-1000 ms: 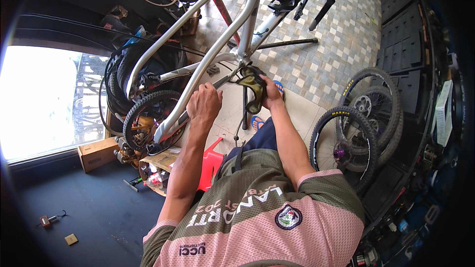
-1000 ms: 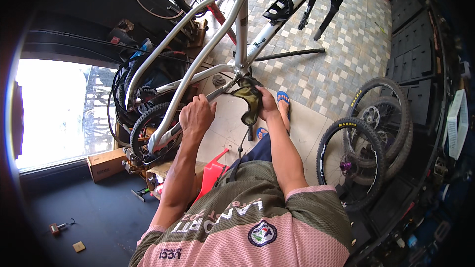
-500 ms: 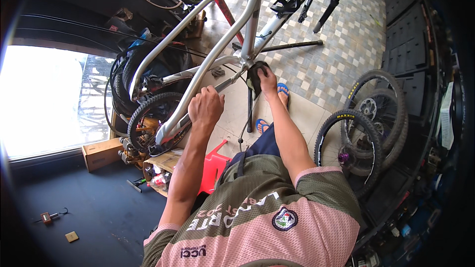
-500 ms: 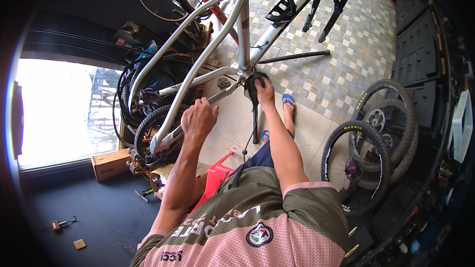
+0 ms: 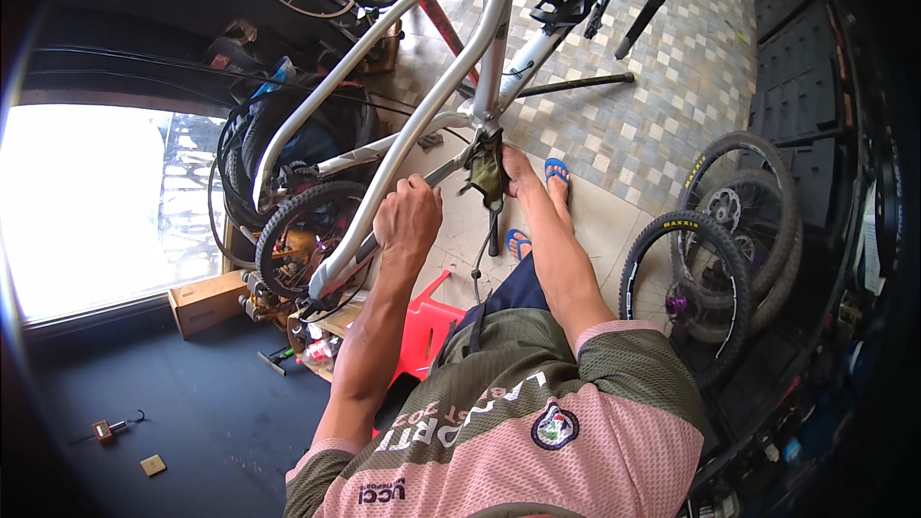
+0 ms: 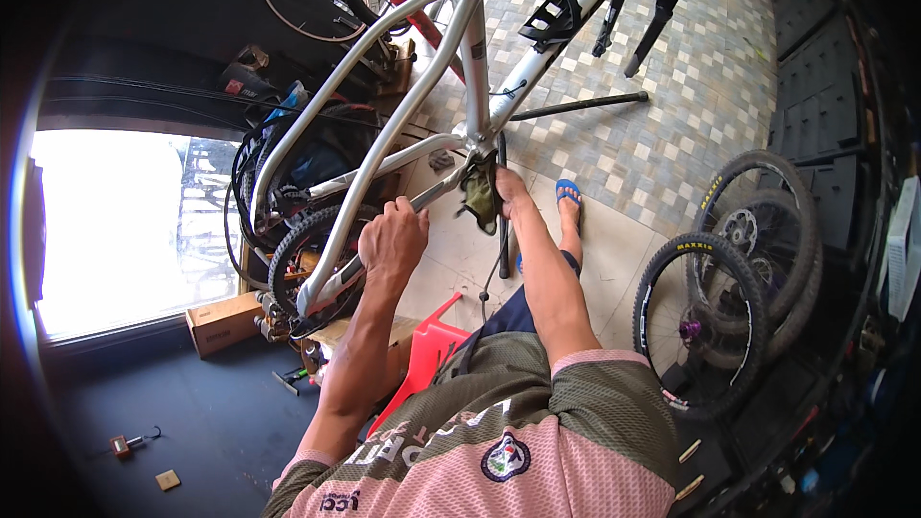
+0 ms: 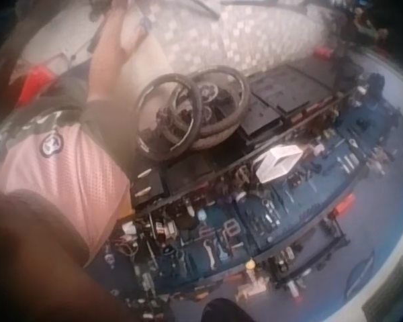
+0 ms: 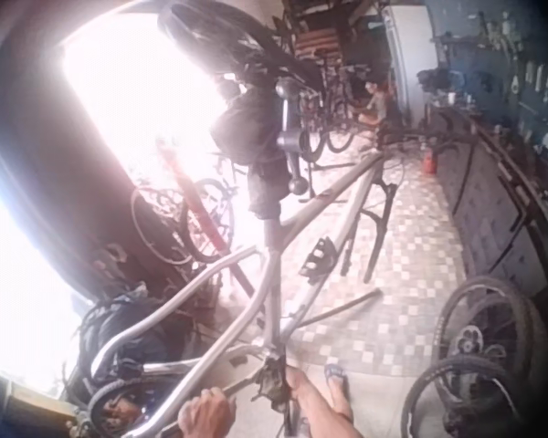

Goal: The person works on a bicycle frame mounted on a repair stand. They wipe the frame with a cloth, then use a headset press tool to press a headset into the frame's head tube. The person repeatedly positions and operates the press tool on the head tube area.

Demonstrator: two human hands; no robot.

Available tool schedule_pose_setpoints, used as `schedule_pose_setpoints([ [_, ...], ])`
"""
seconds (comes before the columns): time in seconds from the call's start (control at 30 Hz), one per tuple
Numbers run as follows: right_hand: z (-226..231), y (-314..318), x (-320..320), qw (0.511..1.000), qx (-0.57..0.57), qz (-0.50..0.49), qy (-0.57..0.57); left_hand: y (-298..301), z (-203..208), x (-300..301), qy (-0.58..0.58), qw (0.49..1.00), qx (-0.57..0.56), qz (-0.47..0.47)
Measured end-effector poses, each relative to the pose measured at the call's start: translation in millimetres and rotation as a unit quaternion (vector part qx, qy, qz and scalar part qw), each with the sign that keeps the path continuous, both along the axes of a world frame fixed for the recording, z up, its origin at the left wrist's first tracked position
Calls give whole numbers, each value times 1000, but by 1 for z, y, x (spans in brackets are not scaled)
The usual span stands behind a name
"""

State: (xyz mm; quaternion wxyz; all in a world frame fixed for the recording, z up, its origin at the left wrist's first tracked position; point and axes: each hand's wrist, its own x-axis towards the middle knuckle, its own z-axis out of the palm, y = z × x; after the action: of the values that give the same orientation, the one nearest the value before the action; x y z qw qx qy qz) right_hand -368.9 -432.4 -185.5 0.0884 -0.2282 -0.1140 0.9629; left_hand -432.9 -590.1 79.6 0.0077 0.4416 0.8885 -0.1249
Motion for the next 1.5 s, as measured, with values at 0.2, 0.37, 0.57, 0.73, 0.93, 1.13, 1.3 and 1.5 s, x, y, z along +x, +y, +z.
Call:
schedule_pose_setpoints([
  [0.2,12,-40,32,996,-73,-8,-44,-4,1,-3,-22,1000,0,-3],
  [0.37,3,-40,61,982,-47,-122,-133,1,4,-1,-22,1000,-5,-4],
  [0.57,21,-11,26,984,-66,-168,-11,-6,-1,-2,19,999,1,-26],
  [0.73,25,-25,15,976,24,-209,-55,-10,-6,-4,37,999,8,-33],
  [0.93,14,-38,26,816,501,-141,-251,-3,-9,-4,30,999,9,-19],
  [1.13,50,13,67,506,756,178,-374,-11,-2,-4,22,999,11,-32],
  [1.3,36,25,121,541,724,58,-424,-6,-3,-3,12,1000,13,-25],
  [1.5,49,0,95,556,769,46,-314,-7,-1,-2,6,1000,10,-22],
])
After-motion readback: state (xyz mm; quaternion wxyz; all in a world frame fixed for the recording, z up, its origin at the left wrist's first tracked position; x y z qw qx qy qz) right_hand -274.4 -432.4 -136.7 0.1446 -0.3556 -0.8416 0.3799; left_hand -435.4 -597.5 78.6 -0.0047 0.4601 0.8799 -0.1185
